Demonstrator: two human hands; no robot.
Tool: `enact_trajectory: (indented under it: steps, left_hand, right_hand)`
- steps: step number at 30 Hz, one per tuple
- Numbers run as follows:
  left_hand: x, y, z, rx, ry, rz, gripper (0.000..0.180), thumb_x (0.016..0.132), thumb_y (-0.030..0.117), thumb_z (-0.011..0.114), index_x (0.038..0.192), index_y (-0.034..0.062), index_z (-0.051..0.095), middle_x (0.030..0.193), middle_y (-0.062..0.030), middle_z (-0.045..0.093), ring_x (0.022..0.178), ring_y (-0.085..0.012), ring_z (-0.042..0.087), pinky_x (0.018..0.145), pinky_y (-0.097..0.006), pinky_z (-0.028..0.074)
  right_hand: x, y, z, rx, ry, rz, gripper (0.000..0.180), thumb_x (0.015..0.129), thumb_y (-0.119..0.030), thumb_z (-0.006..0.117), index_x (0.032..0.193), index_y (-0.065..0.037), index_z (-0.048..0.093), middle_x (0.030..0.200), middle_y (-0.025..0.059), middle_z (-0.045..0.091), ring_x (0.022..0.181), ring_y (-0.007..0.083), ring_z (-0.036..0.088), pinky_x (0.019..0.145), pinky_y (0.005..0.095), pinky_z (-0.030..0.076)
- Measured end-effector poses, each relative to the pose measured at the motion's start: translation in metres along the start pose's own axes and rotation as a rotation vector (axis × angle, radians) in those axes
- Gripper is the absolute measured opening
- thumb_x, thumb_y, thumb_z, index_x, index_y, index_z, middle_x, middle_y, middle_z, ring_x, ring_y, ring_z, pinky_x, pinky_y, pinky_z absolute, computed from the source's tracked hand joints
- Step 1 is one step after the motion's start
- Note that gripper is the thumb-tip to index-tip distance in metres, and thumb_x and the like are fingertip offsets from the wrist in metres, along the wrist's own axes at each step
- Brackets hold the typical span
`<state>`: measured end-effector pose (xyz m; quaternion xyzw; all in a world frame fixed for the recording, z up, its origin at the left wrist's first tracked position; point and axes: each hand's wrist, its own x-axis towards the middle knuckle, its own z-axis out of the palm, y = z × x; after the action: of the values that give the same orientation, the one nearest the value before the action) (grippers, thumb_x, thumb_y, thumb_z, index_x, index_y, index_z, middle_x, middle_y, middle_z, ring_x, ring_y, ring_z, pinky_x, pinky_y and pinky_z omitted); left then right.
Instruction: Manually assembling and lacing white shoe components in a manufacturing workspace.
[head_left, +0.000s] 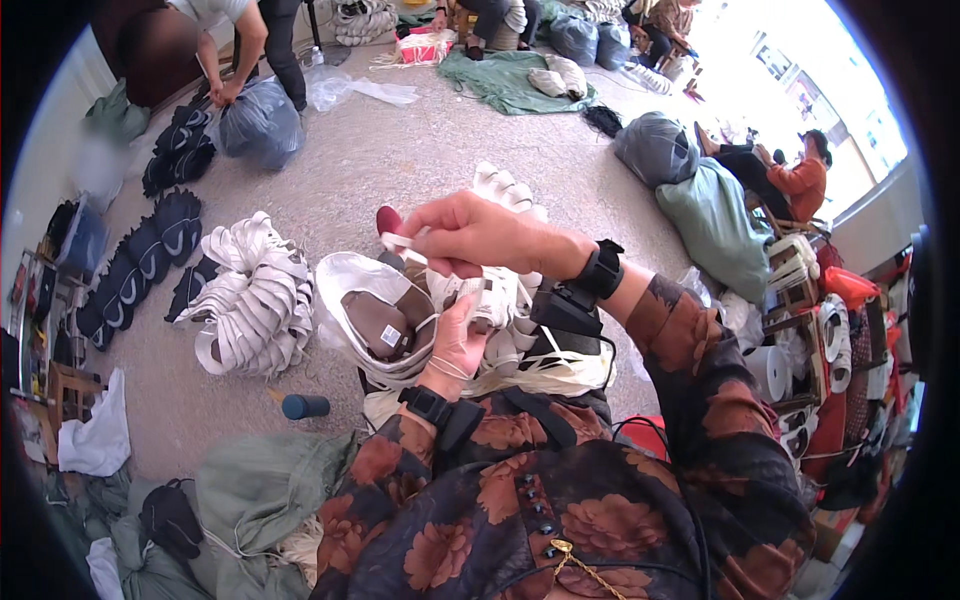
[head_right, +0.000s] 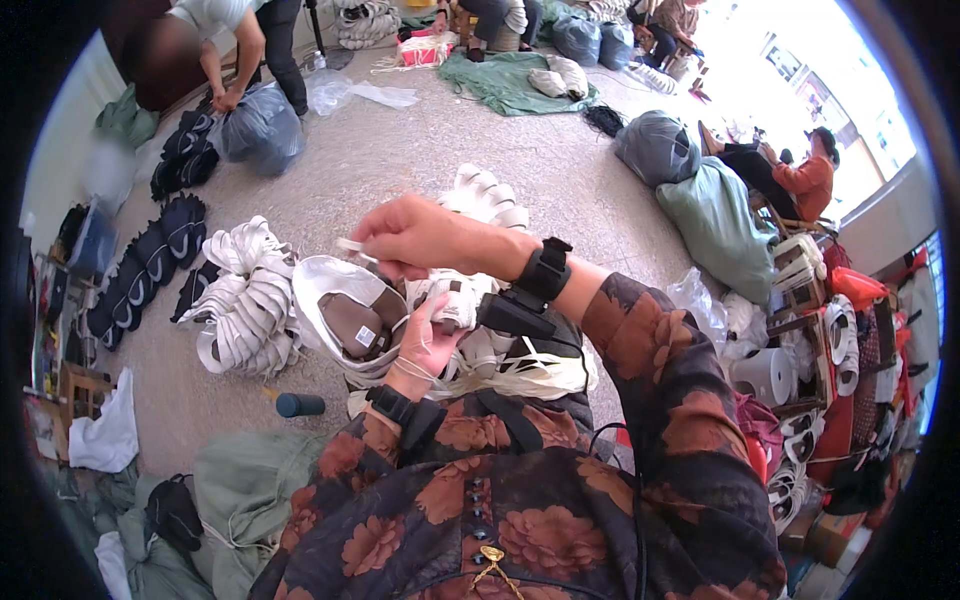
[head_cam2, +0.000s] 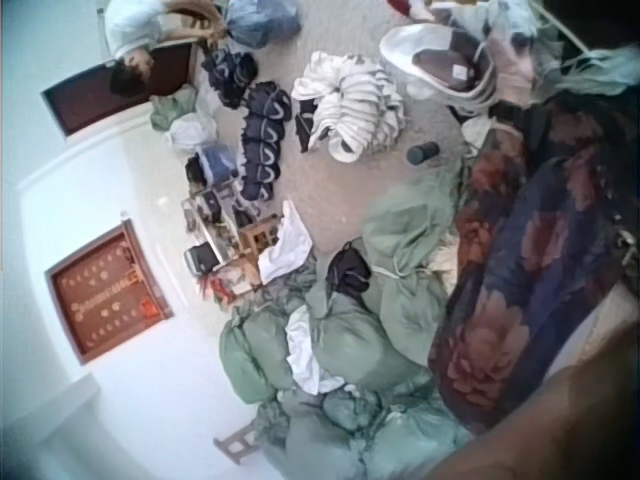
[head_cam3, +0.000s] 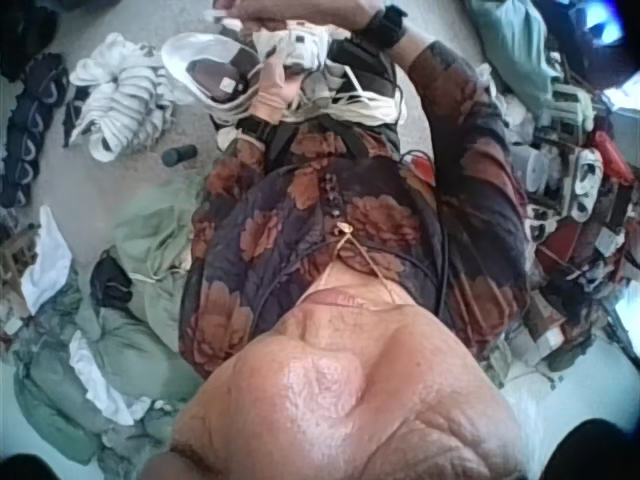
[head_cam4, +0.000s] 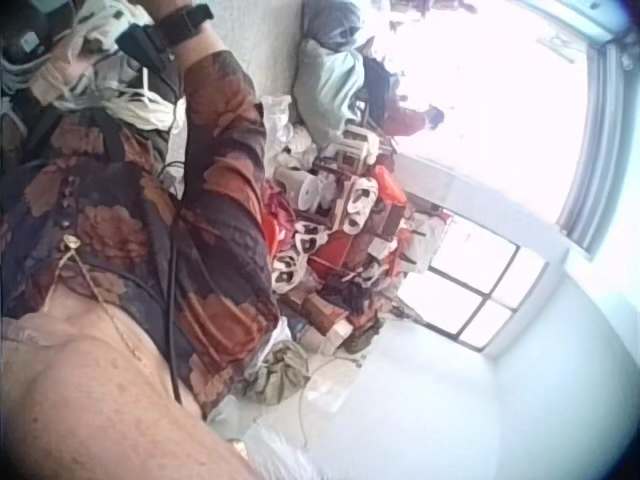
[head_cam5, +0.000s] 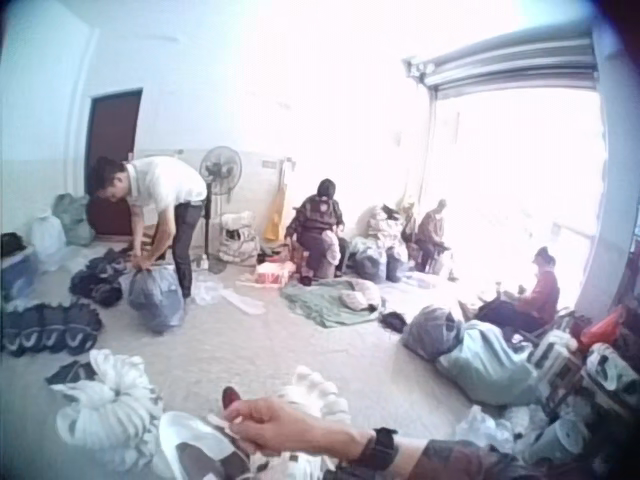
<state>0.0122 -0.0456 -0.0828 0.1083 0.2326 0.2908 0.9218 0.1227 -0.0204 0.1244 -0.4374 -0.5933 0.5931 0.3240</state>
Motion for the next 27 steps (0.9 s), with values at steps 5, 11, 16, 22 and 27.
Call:
enact_trajectory:
  steps: [5,11,16,22,27]
  left_hand:
    - [0.01,-0.005,0.014,0.068,0.194,-0.009,0.033,0.095,0.023,0.065,0.125,0.011,0.058,0.115,-0.0035,0.067,0.1,-0.0175,0.065,0.087,-0.038,0.052]
    - [0.013,-0.009,0.009,0.093,0.18,0.103,0.03,0.093,0.014,0.068,0.121,0.0046,0.062,0.109,-0.0046,0.068,0.096,-0.0188,0.067,0.083,-0.034,0.055]
    - [0.019,-0.004,-0.001,0.031,0.11,0.026,0.034,0.094,0.014,0.065,0.126,0.009,0.059,0.114,-0.0032,0.067,0.098,-0.0164,0.066,0.082,-0.035,0.054]
    - [0.022,-0.008,0.01,0.057,0.266,0.082,0.032,0.091,0.008,0.068,0.121,0.0009,0.062,0.115,-0.0065,0.067,0.099,-0.0181,0.066,0.083,-0.033,0.054]
    - [0.022,-0.009,0.008,0.044,0.241,0.098,0.035,0.091,0.01,0.068,0.124,0.0032,0.06,0.115,-0.0067,0.067,0.1,-0.0196,0.067,0.084,-0.036,0.055]
  right_hand:
    - [-0.01,0.067,-0.031,-0.248,0.127,0.243,0.017,0.095,-0.017,0.059,0.095,-0.001,0.064,0.066,-0.0012,0.06,0.053,0.0047,0.053,0.046,0.0221,0.041]
    - [-0.04,0.127,-0.044,-0.198,0.245,0.433,0.018,0.088,-0.014,0.062,0.08,0.001,0.063,0.061,0.0024,0.06,0.05,0.0085,0.055,0.044,0.0256,0.043]
    - [-0.044,0.142,-0.046,-0.218,0.28,0.404,0.018,0.087,-0.016,0.065,0.08,0.001,0.064,0.064,0.003,0.062,0.054,0.0091,0.057,0.048,0.0271,0.045]
    - [-0.067,0.13,-0.053,-0.255,0.307,0.392,0.021,0.09,-0.018,0.064,0.088,0.002,0.067,0.066,0.0021,0.062,0.06,0.0098,0.057,0.054,0.0285,0.045]
    - [-0.137,0.138,-0.081,0.043,0.314,0.517,0.017,0.091,-0.017,0.065,0.085,-0.002,0.068,0.066,-0.0022,0.059,0.054,0.0049,0.051,0.048,0.023,0.039]
